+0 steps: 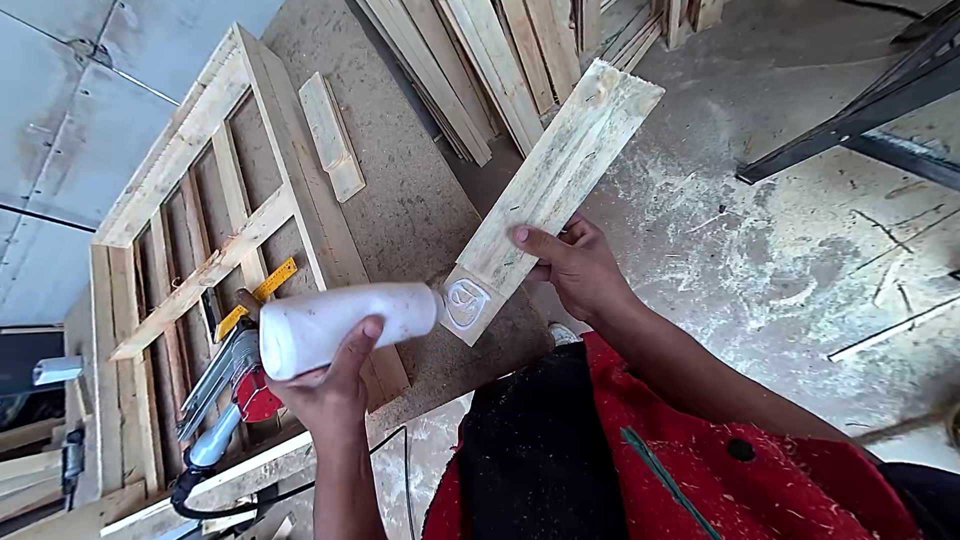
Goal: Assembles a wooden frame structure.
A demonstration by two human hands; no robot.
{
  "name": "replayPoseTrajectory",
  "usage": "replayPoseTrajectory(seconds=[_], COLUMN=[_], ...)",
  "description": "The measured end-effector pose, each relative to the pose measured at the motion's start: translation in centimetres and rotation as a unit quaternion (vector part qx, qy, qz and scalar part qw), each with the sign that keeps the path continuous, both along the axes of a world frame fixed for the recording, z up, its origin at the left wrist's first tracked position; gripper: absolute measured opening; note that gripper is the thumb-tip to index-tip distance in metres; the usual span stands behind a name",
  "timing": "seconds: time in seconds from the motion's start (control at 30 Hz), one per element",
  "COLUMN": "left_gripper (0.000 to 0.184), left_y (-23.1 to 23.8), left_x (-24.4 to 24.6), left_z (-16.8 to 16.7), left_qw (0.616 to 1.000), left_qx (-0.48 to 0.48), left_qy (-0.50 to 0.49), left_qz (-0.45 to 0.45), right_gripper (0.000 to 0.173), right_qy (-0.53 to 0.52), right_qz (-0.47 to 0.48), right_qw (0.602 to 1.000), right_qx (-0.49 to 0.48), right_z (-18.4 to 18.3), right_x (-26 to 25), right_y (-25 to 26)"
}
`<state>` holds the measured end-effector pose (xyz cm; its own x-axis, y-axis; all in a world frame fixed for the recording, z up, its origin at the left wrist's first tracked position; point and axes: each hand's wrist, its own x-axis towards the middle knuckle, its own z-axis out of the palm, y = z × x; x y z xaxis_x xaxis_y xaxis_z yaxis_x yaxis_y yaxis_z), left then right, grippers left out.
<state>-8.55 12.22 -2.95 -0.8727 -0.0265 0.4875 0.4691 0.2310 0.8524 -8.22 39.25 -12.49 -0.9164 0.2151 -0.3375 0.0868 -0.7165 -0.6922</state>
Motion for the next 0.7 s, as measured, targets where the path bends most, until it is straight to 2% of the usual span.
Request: replayPoseTrajectory(seconds=[0.13, 0.3, 0.37, 0.4, 0.43, 0.47, 0.5, 0.57, 0.63, 0.7], left_gripper=[0.067, 0.063, 0.066, 0.065, 0.062, 0.057, 0.049, 0.037, 0.025, 0.017], left_y=[-0.2, 1.5, 1.5, 1.3, 0.7, -0.2, -0.6, 0.4, 2.1, 3.6], left_x=[0.0, -0.7, -0.9, -1.4, -2.3, -3.5, -5.0, -8.7, -12.9, -17.4], left_z=[-0.6, -1.3, -1.5, -1.3, -1.0, -0.7, -0.1, 1.3, 1.8, 1.5], left_qw=[1.0, 0.999, 1.0, 0.998, 0.986, 0.952, 0.898, 0.788, 0.709, 0.647], left_qx=[-0.005, 0.037, 0.002, -0.05, -0.146, -0.276, -0.401, -0.58, -0.678, -0.738], left_qy=[-0.005, -0.025, -0.008, 0.024, 0.07, 0.125, 0.174, 0.206, 0.194, 0.181], left_qz=[0.004, -0.015, -0.009, 0.01, 0.033, 0.049, 0.044, 0.009, -0.033, -0.064], right_gripper=[0.04, 0.041, 0.041, 0.042, 0.042, 0.042, 0.042, 0.042, 0.041, 0.046], right_qy=[0.001, -0.003, -0.005, -0.004, 0.001, 0.004, 0.005, 0.019, 0.046, 0.08], right_qz=[-0.018, -0.023, -0.03, -0.032, -0.033, -0.035, -0.032, -0.031, -0.039, -0.04], right_qw=[1.0, 1.0, 1.0, 0.999, 0.999, 0.999, 0.998, 0.994, 0.984, 0.969], right_qx=[-0.002, -0.003, 0.0, 0.003, 0.013, 0.028, 0.048, 0.102, 0.166, 0.229], right_z=[-0.3, -0.2, -0.2, -0.3, -0.4, -0.6, -0.7, -1.0, -1.3, -1.4], right_x=[-0.6, -1.3, -1.8, -1.9, -1.9, -1.7, -1.5, -1.0, -0.4, 0.5], right_y=[0.6, 0.3, 0.6, 0.7, 0.9, 1.2, 1.6, 2.6, 3.5, 4.6])
